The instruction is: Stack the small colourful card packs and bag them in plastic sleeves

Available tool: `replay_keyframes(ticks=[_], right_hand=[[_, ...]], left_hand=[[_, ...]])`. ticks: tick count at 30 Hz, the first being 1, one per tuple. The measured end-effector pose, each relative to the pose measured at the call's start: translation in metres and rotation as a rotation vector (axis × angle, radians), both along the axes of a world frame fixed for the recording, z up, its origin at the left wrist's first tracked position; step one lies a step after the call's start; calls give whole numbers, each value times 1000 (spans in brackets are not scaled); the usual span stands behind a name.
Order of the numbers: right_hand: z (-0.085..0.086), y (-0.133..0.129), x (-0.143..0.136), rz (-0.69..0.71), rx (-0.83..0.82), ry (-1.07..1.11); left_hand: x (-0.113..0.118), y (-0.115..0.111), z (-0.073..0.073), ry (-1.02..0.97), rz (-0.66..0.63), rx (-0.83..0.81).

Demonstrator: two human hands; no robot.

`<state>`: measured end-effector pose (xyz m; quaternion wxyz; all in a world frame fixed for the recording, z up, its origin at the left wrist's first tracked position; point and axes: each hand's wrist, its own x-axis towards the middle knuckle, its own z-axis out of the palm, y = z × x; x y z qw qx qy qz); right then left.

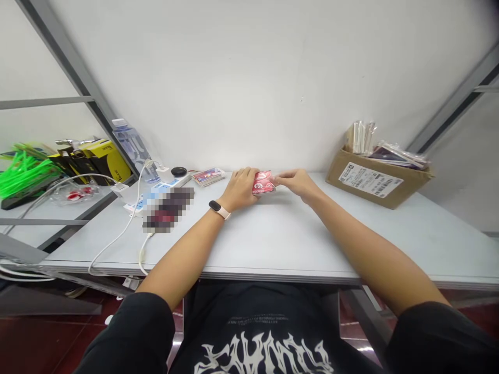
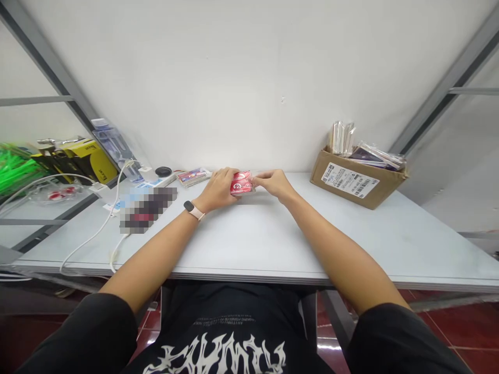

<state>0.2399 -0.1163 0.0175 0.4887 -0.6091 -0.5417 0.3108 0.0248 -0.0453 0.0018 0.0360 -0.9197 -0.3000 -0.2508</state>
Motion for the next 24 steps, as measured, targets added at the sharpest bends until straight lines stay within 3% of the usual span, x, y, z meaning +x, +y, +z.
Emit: replay_keyframes(ticks=[17, 24], right_hand=[[10, 1, 21, -166, -8, -6], [3, 0, 17, -110, -5, -46]], left_hand=[[-6, 7, 2, -59, 0, -74], [-6, 9, -1, -50, 33, -61]])
